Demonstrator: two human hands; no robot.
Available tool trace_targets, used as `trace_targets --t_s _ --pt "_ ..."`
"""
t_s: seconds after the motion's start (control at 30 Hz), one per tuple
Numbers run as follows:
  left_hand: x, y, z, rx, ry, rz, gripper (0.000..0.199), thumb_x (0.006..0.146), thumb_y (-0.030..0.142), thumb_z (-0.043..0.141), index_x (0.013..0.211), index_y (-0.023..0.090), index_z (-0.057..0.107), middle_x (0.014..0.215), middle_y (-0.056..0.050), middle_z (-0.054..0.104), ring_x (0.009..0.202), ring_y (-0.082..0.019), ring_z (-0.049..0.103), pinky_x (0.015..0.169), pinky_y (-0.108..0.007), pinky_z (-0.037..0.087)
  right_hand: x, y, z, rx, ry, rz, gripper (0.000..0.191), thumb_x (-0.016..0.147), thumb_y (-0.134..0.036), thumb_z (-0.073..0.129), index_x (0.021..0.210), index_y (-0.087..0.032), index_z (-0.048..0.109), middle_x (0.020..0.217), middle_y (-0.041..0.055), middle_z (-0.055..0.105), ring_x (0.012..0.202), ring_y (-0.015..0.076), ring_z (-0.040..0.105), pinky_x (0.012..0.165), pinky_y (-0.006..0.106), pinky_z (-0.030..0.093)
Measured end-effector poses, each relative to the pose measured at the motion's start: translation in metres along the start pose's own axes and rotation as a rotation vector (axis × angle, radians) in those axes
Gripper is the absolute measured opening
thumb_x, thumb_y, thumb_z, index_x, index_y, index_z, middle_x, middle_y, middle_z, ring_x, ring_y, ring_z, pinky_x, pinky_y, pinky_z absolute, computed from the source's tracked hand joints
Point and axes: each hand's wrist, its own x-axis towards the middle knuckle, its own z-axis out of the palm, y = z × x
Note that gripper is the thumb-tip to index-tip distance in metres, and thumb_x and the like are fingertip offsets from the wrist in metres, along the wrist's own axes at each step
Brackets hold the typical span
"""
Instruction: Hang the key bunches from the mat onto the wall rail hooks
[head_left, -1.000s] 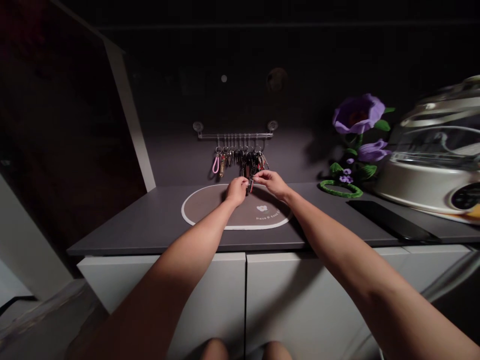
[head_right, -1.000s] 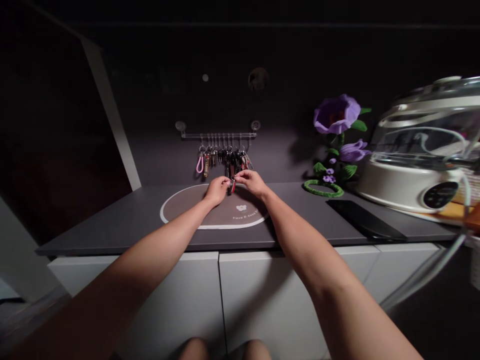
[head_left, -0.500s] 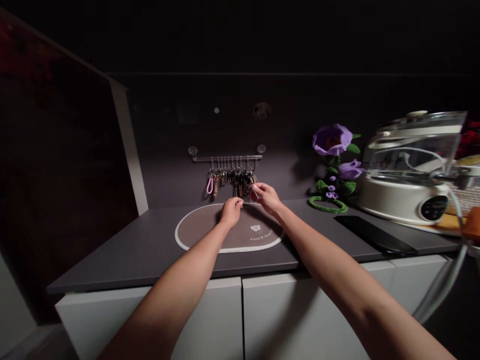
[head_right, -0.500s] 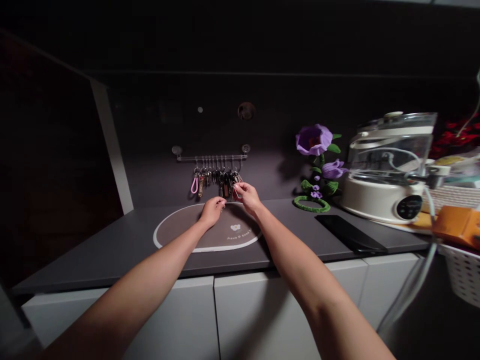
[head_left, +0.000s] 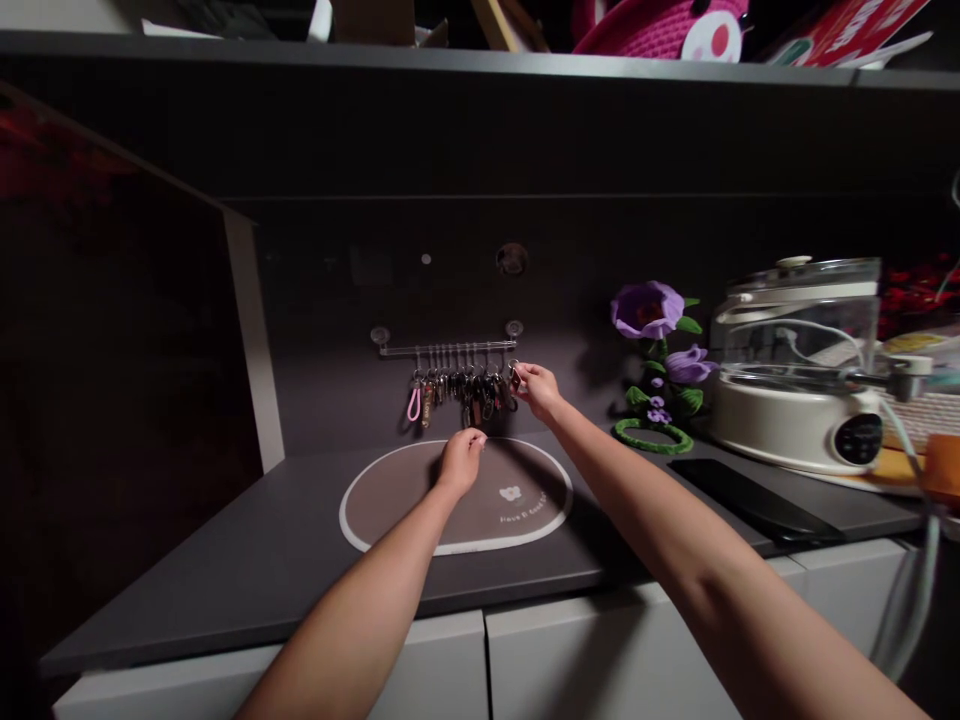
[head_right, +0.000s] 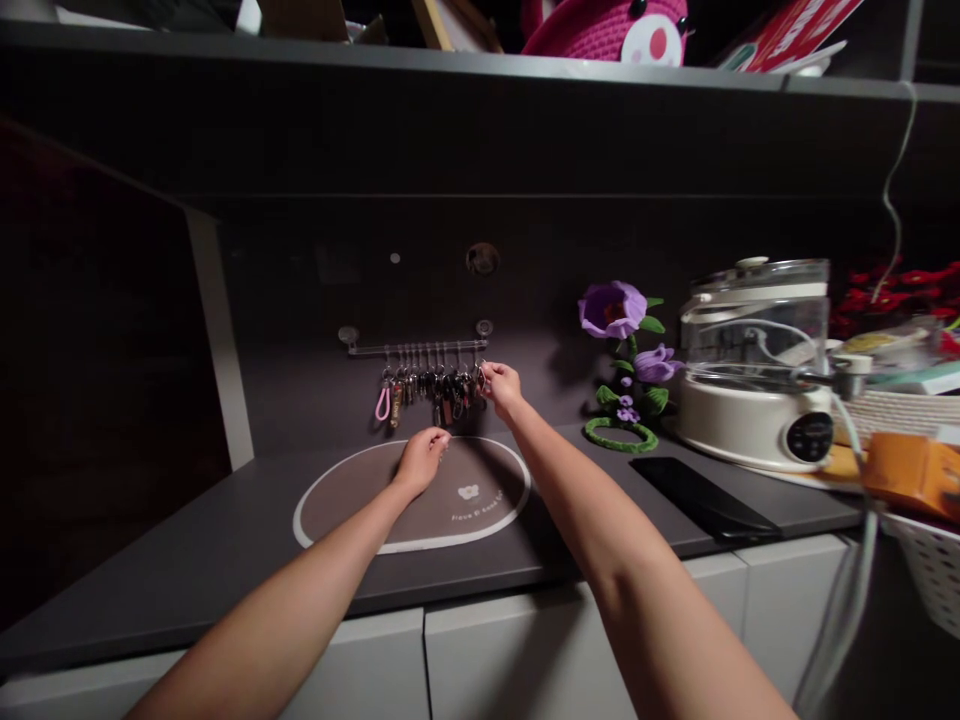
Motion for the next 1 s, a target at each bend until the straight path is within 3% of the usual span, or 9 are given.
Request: trace_targets --t_s 0.17,0.53,0.77,1.0 --pt "0.000 -0.001 0.000 -0.009 -0.002 -0.010 0.017 0.080 0.019 0.044 0.076 0.015 0.060 0.073 -0.003 0.062 0.069 -0.012 0.055 0.067 -0.023 0.042 0.018 -0.005 0.002 -0.033 0.106 0.028 0.007 0.066 -0.017 0.059 0.068 -0.016 0.053 0.056 -0.0031 0.048 0.050 0.0046 0.045 0.052 0.019 0.044" --pt "0.001 -0.003 0.001 -0.029 0.009 -0.010 0.018 0.080 0.019 0.043 0.074 0.015 0.060 0.072 -0.003 0.061 0.069 -0.012 0.053 0.067 -0.023 0.040 0.035 -0.001 0.008 -0.178 0.105 0.037 0.004 0.067 -0.012 0.055 0.065 -0.014 0.052 0.049 -0.0033 0.048 0.042 0.0034 0.041 0.046 0.017 0.039" --pt "0.002 -0.006 0.002 -0.065 0.022 -0.024 0.017 0.079 0.019 0.044 0.074 0.014 0.059 0.072 -0.003 0.061 0.068 -0.013 0.053 0.066 -0.024 0.040 0.032 0.008 0.001 -0.194 0.060 0.065 0.005 0.069 -0.011 0.053 0.064 -0.013 0.052 0.048 -0.0040 0.046 0.043 0.0032 0.040 0.045 0.016 0.036" --pt "0.000 -0.003 0.000 -0.131 0.044 -0.091 0.019 0.077 0.021 0.048 0.091 0.014 0.059 0.074 -0.004 0.059 0.067 -0.012 0.053 0.065 -0.024 0.039 0.011 0.007 -0.007 -0.314 0.093 -0.045 0.013 0.064 -0.021 0.059 0.074 -0.013 0.055 0.059 -0.0026 0.051 0.053 0.0058 0.043 0.052 0.018 0.035"
